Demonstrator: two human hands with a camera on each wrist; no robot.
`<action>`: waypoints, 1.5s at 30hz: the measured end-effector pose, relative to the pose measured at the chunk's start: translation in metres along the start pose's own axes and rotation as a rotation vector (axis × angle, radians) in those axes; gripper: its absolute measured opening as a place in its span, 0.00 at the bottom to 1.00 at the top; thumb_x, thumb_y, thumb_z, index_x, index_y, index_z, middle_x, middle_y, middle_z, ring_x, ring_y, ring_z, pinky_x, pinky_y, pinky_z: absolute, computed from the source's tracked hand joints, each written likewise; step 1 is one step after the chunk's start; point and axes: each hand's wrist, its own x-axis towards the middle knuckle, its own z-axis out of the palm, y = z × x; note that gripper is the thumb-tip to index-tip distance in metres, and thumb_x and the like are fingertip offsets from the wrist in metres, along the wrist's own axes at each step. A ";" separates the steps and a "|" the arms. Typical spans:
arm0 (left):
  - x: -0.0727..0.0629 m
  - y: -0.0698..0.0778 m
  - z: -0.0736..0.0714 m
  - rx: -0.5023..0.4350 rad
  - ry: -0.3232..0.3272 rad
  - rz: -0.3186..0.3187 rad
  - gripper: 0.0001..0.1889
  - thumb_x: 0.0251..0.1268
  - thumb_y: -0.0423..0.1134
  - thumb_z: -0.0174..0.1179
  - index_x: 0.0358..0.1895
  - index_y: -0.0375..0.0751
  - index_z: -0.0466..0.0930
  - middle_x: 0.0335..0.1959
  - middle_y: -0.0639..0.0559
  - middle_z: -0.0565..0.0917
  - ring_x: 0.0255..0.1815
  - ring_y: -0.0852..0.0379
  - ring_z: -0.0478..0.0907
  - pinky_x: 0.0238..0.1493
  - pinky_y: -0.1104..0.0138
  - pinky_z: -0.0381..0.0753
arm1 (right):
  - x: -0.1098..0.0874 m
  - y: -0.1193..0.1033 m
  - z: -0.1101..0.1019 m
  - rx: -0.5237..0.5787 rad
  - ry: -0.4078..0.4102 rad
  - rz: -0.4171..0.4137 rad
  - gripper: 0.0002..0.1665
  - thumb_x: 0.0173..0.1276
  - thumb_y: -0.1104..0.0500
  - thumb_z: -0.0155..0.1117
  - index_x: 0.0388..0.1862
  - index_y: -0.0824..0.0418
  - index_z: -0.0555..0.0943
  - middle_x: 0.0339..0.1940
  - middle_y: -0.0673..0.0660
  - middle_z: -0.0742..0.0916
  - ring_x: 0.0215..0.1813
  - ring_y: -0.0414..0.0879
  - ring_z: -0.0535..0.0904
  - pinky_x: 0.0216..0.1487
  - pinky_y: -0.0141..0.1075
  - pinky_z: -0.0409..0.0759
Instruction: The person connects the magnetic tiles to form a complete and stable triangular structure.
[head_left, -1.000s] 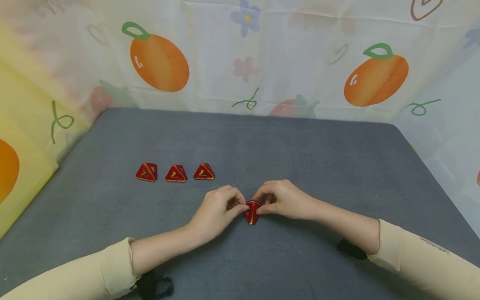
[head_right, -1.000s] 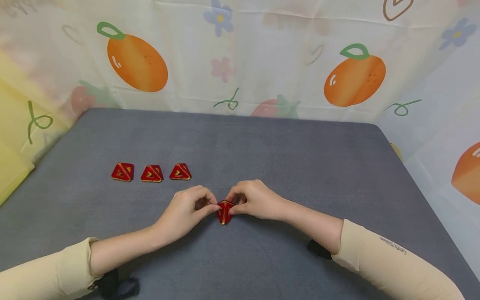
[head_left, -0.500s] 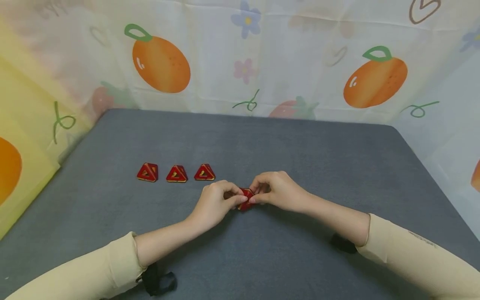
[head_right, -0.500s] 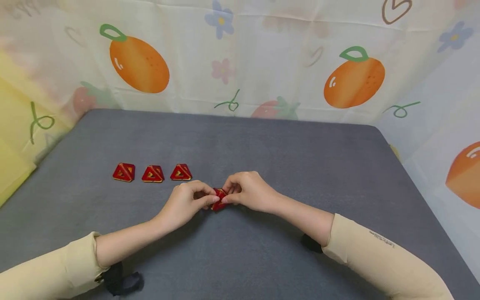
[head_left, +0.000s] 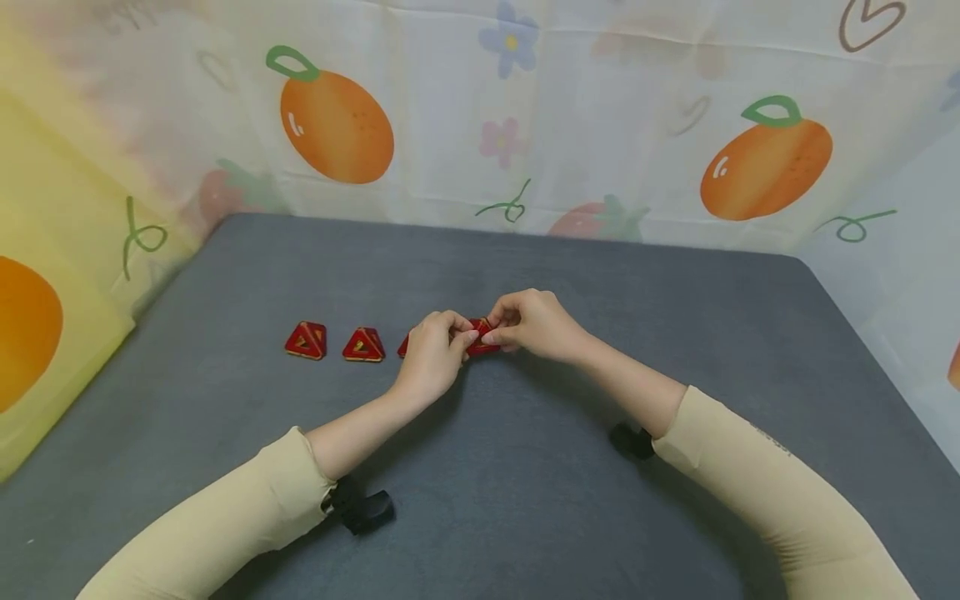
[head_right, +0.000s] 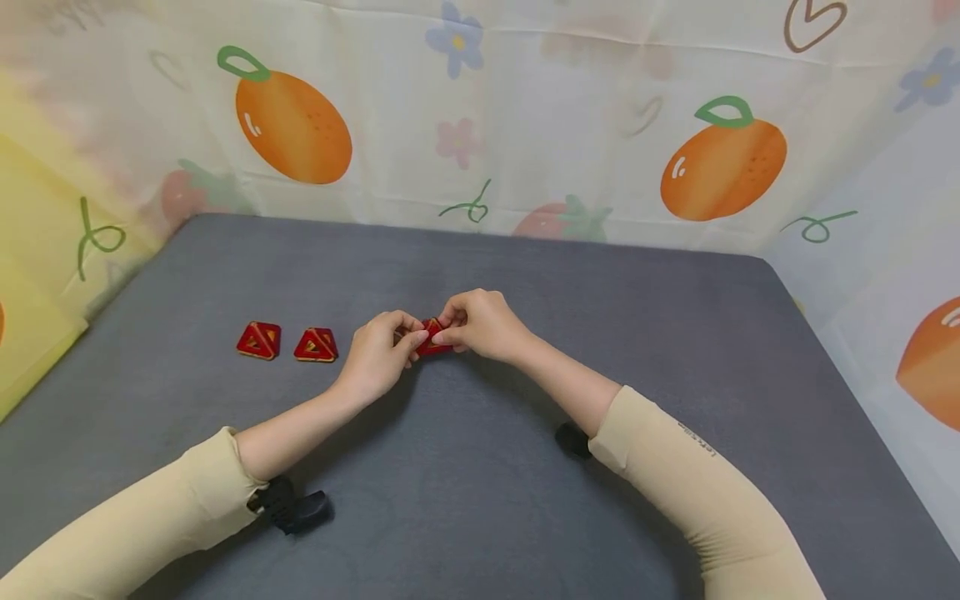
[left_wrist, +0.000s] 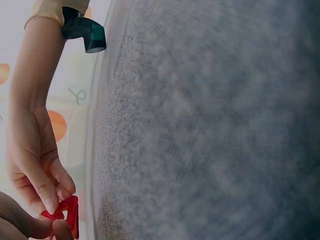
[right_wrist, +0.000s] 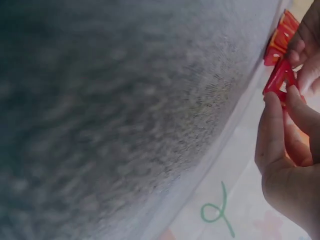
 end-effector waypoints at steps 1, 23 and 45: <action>0.000 0.000 0.000 0.009 0.004 0.002 0.08 0.71 0.36 0.59 0.41 0.33 0.82 0.34 0.41 0.79 0.31 0.53 0.78 0.35 0.68 0.74 | 0.001 0.000 0.000 0.000 -0.001 0.007 0.09 0.64 0.57 0.71 0.40 0.61 0.84 0.35 0.58 0.91 0.34 0.46 0.90 0.37 0.36 0.87; -0.014 0.003 0.001 0.231 -0.067 0.099 0.17 0.65 0.27 0.59 0.57 0.25 0.78 0.49 0.34 0.80 0.47 0.42 0.79 0.50 0.54 0.82 | 0.003 0.005 0.009 0.038 -0.026 0.091 0.10 0.64 0.56 0.72 0.37 0.62 0.85 0.33 0.59 0.90 0.31 0.42 0.88 0.35 0.34 0.87; -0.022 0.009 -0.015 0.175 -0.013 0.189 0.18 0.68 0.35 0.61 0.59 0.35 0.77 0.54 0.40 0.76 0.41 0.51 0.75 0.39 0.62 0.77 | -0.010 0.006 -0.005 -0.073 -0.053 0.108 0.18 0.70 0.47 0.64 0.51 0.57 0.81 0.42 0.55 0.88 0.39 0.45 0.86 0.39 0.36 0.85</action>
